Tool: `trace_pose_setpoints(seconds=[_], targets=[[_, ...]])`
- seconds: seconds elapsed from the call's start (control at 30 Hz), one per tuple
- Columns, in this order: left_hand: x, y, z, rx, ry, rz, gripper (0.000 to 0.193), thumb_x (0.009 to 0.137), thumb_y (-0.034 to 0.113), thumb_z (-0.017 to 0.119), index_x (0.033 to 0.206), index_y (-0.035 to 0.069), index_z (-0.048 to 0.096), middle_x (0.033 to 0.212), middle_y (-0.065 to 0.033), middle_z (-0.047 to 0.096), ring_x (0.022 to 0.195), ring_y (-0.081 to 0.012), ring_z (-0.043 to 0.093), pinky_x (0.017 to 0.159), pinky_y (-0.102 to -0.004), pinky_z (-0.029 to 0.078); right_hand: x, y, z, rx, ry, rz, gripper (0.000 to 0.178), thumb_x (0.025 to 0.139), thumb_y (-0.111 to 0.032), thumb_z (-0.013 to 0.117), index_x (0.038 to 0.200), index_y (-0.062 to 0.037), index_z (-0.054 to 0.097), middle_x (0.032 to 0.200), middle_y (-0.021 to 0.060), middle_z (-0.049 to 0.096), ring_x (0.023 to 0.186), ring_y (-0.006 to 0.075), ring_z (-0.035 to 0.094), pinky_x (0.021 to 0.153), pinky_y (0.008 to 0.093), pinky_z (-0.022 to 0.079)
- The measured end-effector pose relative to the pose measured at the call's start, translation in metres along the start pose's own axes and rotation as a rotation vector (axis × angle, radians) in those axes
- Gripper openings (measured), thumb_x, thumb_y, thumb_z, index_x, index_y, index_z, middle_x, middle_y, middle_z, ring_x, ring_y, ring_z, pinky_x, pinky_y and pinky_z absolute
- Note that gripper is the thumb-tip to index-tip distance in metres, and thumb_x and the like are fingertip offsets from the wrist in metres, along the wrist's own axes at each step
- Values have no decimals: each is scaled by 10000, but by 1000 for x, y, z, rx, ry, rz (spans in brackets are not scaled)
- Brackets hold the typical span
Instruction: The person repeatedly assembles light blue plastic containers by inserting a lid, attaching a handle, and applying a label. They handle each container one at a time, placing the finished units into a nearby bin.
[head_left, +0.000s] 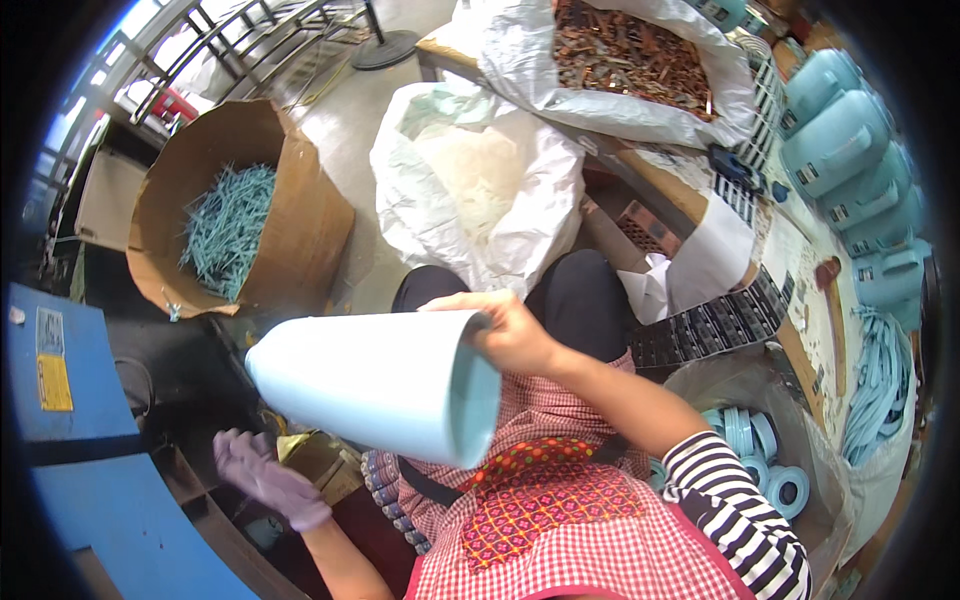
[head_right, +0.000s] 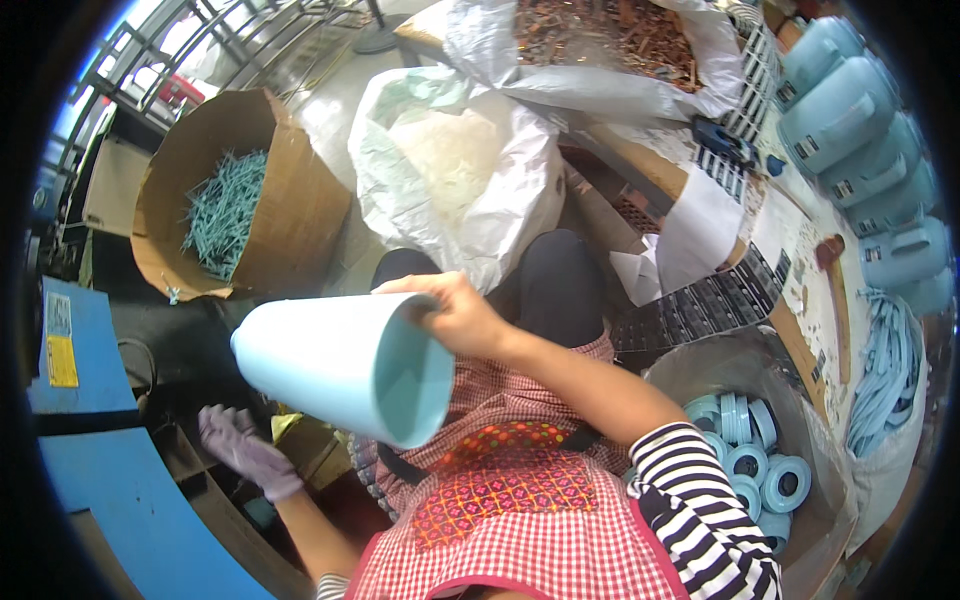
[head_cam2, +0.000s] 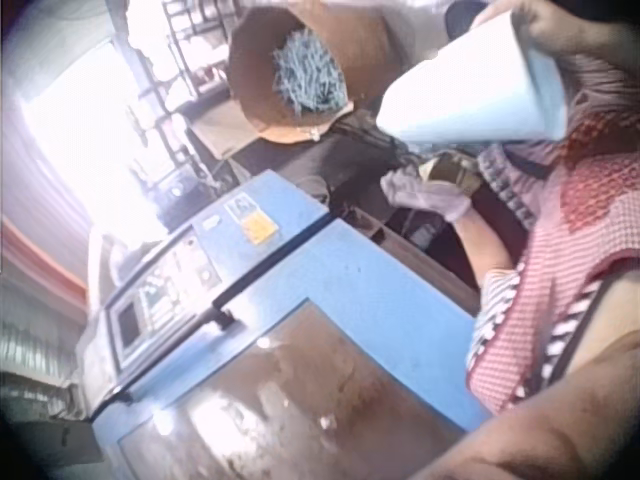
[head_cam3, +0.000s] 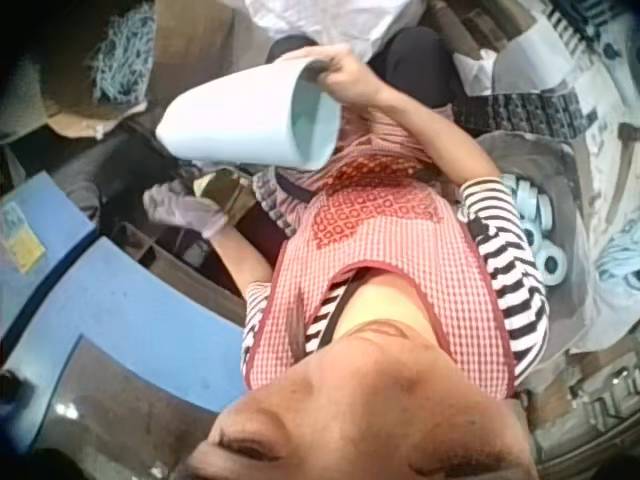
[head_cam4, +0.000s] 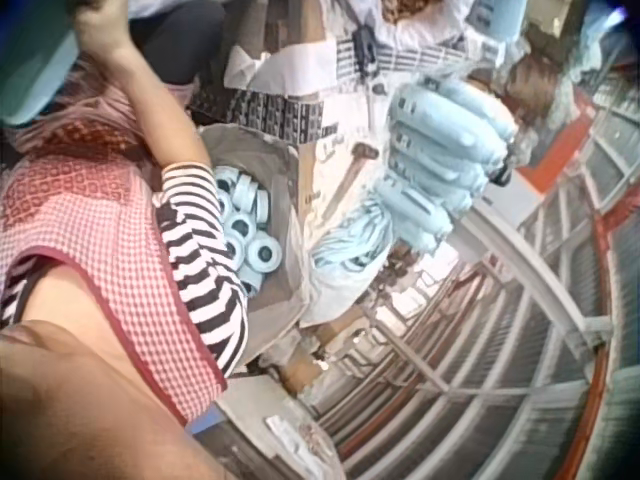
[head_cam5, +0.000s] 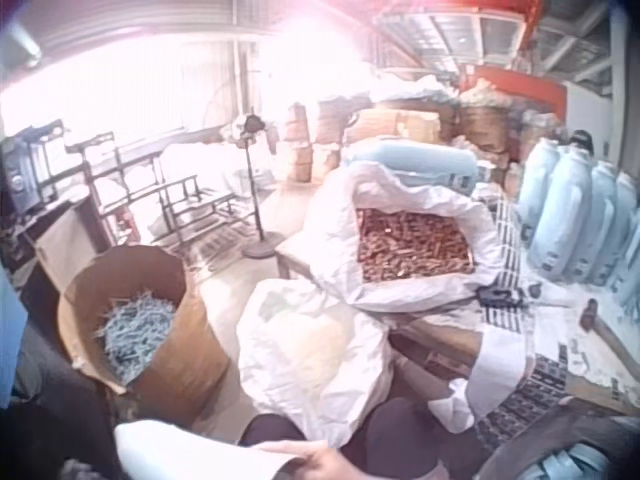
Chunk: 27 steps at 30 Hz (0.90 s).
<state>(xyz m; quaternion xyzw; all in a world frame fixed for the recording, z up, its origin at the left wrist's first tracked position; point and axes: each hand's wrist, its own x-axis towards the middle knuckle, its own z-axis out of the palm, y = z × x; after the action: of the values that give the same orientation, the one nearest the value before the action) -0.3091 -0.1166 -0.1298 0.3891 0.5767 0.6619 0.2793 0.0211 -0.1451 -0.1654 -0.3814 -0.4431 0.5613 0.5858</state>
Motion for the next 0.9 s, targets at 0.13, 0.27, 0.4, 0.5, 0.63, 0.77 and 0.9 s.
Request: trace_pose_setpoints(seconds=[0.13,0.27,0.4,0.5,0.63,0.77,0.9], targets=[[23,-44,8,-145,-442,-232,354,1047,239,407,1254,5,575,1213,-143,619,1148,-232,578,985,-369,469,-11,-15,-27,46,-93,-19,283,916,-3,645,1194,24,688,1113,102,725,1044,158,663,955,301,512],[58,-39,26,-377,-581,-397,440,1046,293,411,1316,-26,550,1225,-169,650,1117,-299,636,978,-417,517,-8,-13,-29,-8,-82,-106,309,896,-4,676,1204,14,687,1128,112,726,1053,175,676,957,307,517],[69,3,58,-332,-627,-460,418,1042,290,408,1239,-34,582,1156,-157,679,1037,-292,674,884,-379,558,10,-14,-18,-95,-90,-181,293,891,7,677,1182,22,692,1127,153,726,1047,199,692,939,325,532],[138,1,23,592,-650,636,345,1035,218,430,1201,-35,596,1109,-141,703,1021,-242,681,853,-359,568,47,-29,-24,-248,-301,-51,248,894,-15,673,1140,-21,710,1111,128,730,1049,194,686,929,342,520],[209,68,24,360,-352,514,345,1008,221,533,1257,-3,611,1213,-153,650,1139,-263,611,941,-376,524,130,28,-135,-1182,280,130,189,847,-232,728,931,-69,772,995,106,747,952,270,689,790,404,532],[334,34,69,290,-369,183,455,969,318,656,1270,-22,637,1196,-147,675,1051,-195,619,908,-341,499,157,80,-185,-1814,183,201,148,832,-199,687,874,-72,751,981,120,741,1044,270,636,893,425,490],[288,61,116,437,-122,564,410,884,250,783,1128,-59,671,1286,-135,630,1045,-169,584,899,-315,491,149,35,-188,-865,275,281,151,901,-121,627,964,-16,716,916,110,726,823,182,666,687,347,532]])
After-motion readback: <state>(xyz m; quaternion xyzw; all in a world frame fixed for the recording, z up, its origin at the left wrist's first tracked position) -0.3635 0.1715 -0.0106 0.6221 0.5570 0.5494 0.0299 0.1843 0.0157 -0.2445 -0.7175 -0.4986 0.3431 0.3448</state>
